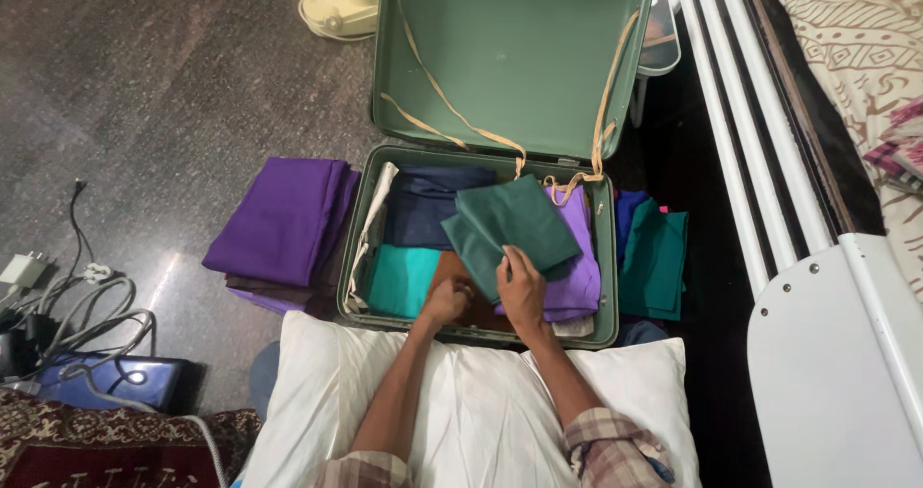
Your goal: The person unpacks folded clothes from a green suitcase placed on their lap. They remove garments one by one, including pink, purple, blue, red, green, brown, yellow, and teal items, and place them on the floor beside the suitcase.
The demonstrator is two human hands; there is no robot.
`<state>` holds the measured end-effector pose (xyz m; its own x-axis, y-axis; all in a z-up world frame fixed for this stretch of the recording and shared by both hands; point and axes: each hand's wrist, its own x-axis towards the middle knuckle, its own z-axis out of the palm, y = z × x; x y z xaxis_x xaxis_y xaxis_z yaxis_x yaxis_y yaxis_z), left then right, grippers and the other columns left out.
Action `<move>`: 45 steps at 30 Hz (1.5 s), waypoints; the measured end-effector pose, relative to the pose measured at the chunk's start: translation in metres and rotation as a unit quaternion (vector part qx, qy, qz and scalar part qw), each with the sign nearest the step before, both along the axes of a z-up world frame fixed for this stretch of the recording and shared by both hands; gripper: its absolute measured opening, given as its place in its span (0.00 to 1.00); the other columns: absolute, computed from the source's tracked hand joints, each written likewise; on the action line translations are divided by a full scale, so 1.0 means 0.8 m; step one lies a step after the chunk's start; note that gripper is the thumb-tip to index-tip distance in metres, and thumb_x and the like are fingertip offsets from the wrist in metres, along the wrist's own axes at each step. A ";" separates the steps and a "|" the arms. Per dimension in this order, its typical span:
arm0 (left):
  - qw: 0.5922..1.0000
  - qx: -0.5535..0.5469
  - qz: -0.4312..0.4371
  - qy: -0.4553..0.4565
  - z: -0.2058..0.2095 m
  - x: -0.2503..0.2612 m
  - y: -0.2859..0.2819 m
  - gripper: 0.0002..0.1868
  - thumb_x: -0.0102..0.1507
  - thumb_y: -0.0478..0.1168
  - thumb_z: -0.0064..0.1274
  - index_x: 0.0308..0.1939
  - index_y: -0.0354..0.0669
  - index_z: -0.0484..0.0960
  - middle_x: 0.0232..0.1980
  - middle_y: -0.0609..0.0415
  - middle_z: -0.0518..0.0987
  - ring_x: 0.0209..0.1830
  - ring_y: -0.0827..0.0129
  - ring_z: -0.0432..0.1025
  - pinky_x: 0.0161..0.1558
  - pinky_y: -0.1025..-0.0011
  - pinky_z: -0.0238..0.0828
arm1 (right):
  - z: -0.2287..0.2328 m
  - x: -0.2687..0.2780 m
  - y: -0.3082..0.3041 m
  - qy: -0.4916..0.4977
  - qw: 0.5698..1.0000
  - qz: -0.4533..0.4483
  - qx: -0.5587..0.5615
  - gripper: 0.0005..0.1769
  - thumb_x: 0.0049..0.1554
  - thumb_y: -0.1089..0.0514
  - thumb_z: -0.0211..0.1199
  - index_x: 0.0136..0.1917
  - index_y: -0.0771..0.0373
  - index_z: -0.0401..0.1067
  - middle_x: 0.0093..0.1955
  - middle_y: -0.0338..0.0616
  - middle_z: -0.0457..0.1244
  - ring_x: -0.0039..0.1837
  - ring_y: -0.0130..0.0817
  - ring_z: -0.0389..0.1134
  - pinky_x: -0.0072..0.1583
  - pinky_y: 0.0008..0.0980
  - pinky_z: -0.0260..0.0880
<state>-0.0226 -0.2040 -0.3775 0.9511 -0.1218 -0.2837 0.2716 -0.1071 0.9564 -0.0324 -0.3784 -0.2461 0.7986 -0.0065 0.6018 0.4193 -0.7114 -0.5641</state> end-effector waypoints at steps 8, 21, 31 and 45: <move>0.996 0.062 -0.034 -0.048 0.005 0.000 0.004 0.19 0.69 0.44 0.46 0.43 0.29 0.84 0.29 0.51 0.81 0.27 0.67 0.75 0.31 0.67 0.71 | 0.002 -0.017 0.013 0.149 0.970 0.122 -0.147 0.17 0.54 0.57 0.67 0.56 0.67 0.75 0.58 0.55 0.68 0.64 0.53 0.66 0.65 0.49 0.64; 0.989 0.001 0.097 -0.114 0.019 0.013 0.001 0.17 0.71 0.46 0.48 0.55 0.36 0.79 0.34 0.52 0.79 0.30 0.72 0.71 0.33 0.69 0.71 | 0.018 -0.017 0.007 0.102 0.986 0.062 -0.120 0.13 0.56 0.64 0.62 0.55 0.66 0.76 0.54 0.49 0.68 0.58 0.49 0.66 0.62 0.47 0.66; 0.991 -0.063 0.104 0.049 0.066 0.113 0.030 0.33 0.66 0.47 0.56 0.74 0.48 0.64 0.38 0.52 0.80 0.27 0.70 0.71 0.28 0.67 0.72 | 0.006 -0.027 -0.002 0.148 0.977 0.097 -0.119 0.16 0.51 0.62 0.68 0.53 0.67 0.75 0.51 0.52 0.66 0.56 0.53 0.65 0.59 0.48 0.66; 0.995 0.002 -0.051 0.087 0.160 0.107 0.034 0.45 0.51 0.48 0.71 0.64 0.35 0.63 0.36 0.44 0.82 0.25 0.59 0.80 0.27 0.62 0.79 | -0.068 0.004 -0.025 0.184 0.976 0.033 0.114 0.12 0.54 0.63 0.65 0.52 0.65 0.75 0.46 0.53 0.71 0.50 0.47 0.73 0.54 0.39 0.72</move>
<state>0.0629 -0.1769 -0.2497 0.8701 -0.2141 -0.4440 0.4205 -0.1474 0.8952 -0.0294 -0.3987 -0.3006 0.9638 -0.0472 0.2624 0.1988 -0.5285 -0.8253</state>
